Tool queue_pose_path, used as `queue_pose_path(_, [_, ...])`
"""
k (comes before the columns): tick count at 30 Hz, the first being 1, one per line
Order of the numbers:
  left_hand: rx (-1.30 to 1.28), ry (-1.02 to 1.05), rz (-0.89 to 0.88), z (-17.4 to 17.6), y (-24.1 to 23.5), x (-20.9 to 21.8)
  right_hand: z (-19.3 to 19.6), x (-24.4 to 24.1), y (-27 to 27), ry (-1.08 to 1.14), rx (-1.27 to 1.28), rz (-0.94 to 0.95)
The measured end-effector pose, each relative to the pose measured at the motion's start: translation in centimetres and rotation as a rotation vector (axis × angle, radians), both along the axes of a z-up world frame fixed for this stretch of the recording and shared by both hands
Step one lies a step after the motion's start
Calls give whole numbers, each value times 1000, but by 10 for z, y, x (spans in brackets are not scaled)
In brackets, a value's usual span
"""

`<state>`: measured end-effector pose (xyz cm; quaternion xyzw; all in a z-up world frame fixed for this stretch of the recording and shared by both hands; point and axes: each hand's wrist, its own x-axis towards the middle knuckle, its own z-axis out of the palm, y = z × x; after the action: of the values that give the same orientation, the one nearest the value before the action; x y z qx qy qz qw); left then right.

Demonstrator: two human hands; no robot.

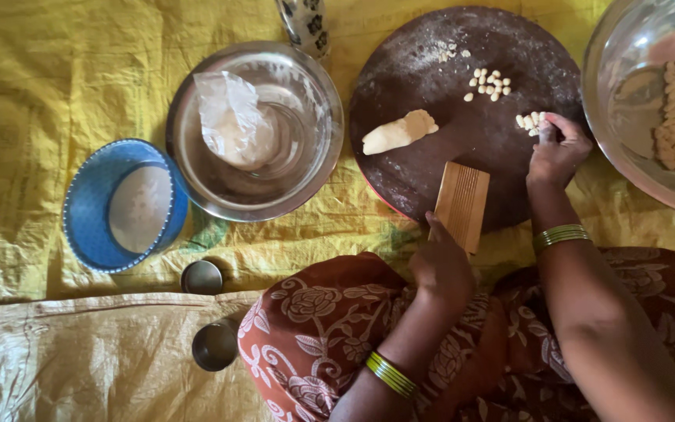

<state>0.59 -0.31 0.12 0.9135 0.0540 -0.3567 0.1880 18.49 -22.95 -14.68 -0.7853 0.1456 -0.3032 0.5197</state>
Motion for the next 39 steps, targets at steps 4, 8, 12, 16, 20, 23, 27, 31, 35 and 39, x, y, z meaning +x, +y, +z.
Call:
queue_pose_path(4, [-40, 16, 24, 8, 1, 5, -10, 0, -12, -61, -245, 111])
queue_pose_path(8, [-60, -11, 32, 18, 4, 4, -7, -1, -17, -34, 236, 140])
queue_pose_path(12, [-35, 133, -52, 16, 4, 2, 6, -22, -6, 27, 260, 162])
queue_pose_path(16, [10, -138, 45, 0, -2, -2, 18, -45, 27, -75, -420, 290])
queue_pose_path(20, [60, -79, 102, -11, 4, -1, 35, -31, 54, 57, -635, 438])
queue_pose_path(23, [48, 5, 77, -7, 5, 2, 41, 6, 62, 492, -706, 324])
queue_pose_path(27, [11, -40, 52, 8, 3, 3, 30, 34, 53, 651, -774, 317])
queue_pose_path(31, [-7, 54, 9, 15, 6, 5, 1, 18, 40, 446, -702, 256])
queue_pose_path(35, [-29, 11, 60, 12, 5, 5, -5, -4, 37, 207, -548, 232])
queue_pose_path(39, [-19, -27, 41, 11, 4, 4, 22, -10, 48, 129, -556, 326])
